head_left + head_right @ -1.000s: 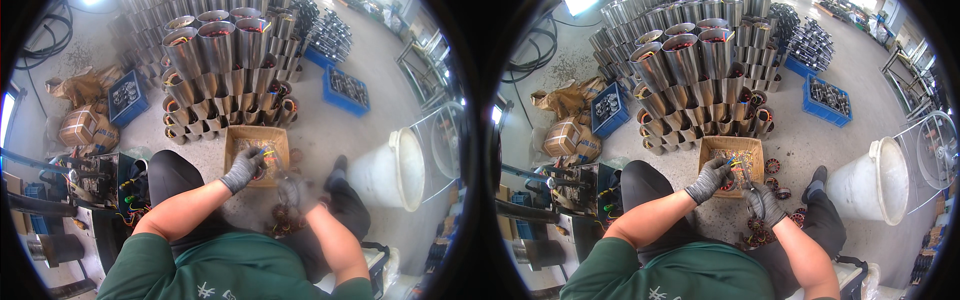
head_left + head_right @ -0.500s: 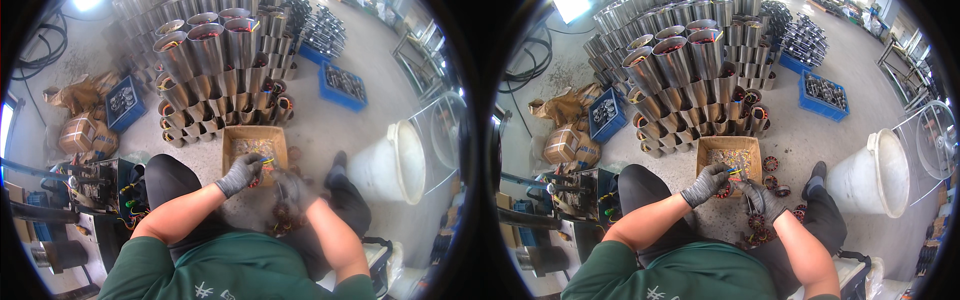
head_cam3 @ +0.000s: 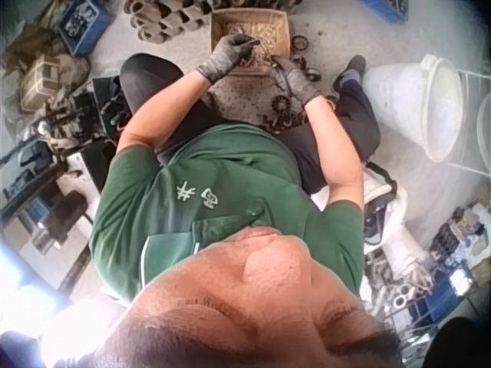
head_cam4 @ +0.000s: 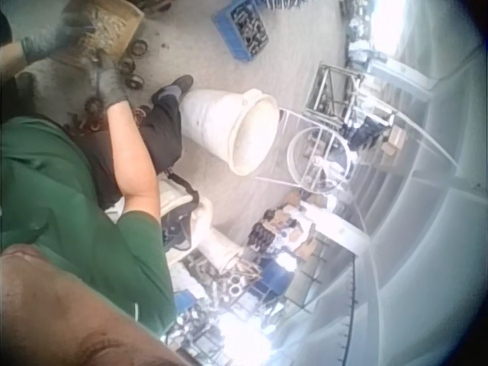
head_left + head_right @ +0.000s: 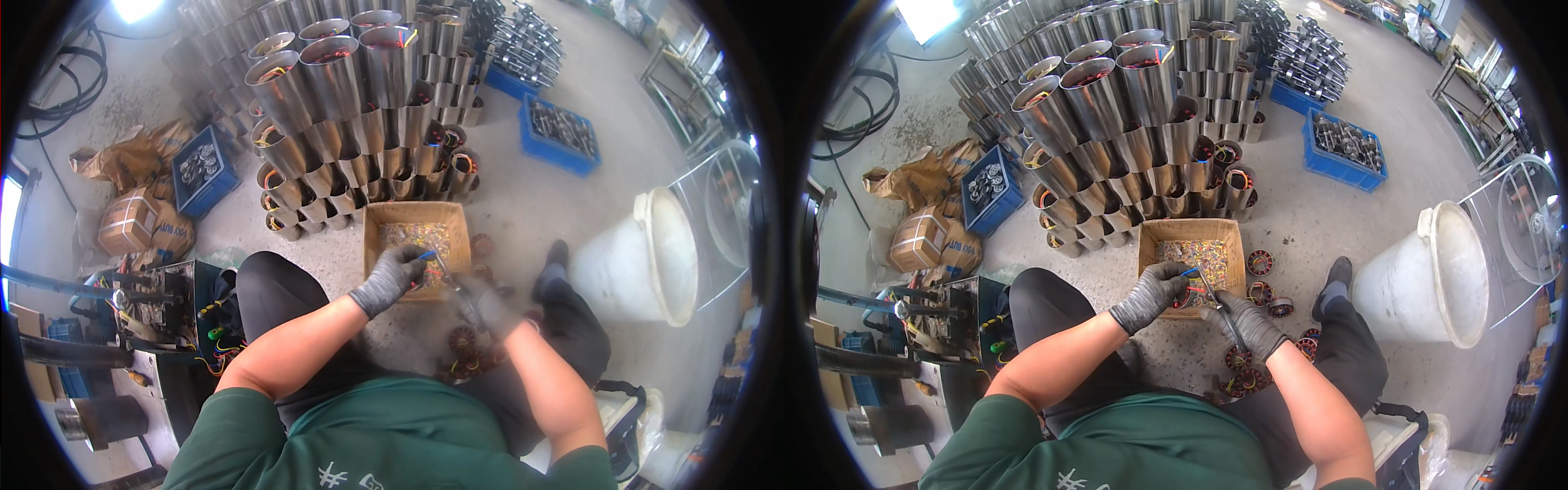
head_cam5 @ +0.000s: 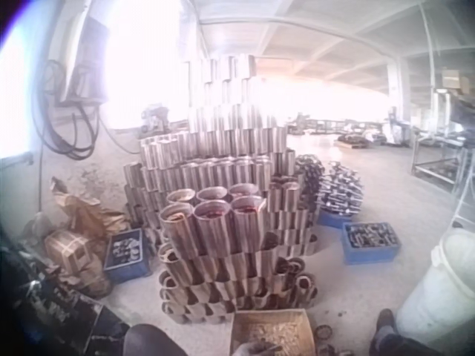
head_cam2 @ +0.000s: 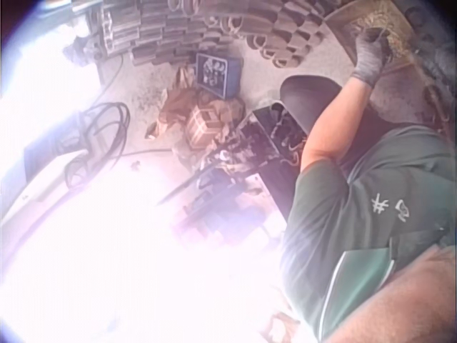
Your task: The person is using pliers to strip insulation from wires on motor stators in a factory setting.
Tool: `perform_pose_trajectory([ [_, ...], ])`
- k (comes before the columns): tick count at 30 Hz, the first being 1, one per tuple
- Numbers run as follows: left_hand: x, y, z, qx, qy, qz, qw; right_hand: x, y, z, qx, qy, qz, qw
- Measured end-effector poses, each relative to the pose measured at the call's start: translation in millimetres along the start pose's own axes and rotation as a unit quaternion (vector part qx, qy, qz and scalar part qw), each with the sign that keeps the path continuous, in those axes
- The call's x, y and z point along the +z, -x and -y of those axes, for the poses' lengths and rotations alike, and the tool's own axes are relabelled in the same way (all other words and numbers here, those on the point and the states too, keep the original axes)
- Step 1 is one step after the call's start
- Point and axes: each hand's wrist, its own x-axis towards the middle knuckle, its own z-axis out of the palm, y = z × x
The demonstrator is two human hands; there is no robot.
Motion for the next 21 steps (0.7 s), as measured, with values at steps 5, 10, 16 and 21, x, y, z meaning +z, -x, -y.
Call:
perform_pose_trajectory([
  [5, 2.4, 0.3, 4.2, -0.018, -0.01, 0.016, 1.0, -2.6, -12.7, -5.2, 0.098, -0.192, -0.015, 0.976],
  [10, 2.7, 3.0, 4.8, -0.044, -0.105, 0.042, 0.993, -22.2, -20.1, -15.2, 0.063, -0.337, -0.081, 0.936],
  [16, -1.9, 12.6, -28.8, 0.012, -0.001, -0.005, 1.0, -107.1, -39.0, -42.1, -0.067, -0.067, -0.236, 0.967],
  [21, -30.1, 43.4, -93.5, 0.165, 0.0, -0.122, 0.979, -199.3, -64.6, -64.8, 0.081, 0.059, -0.395, 0.913],
])
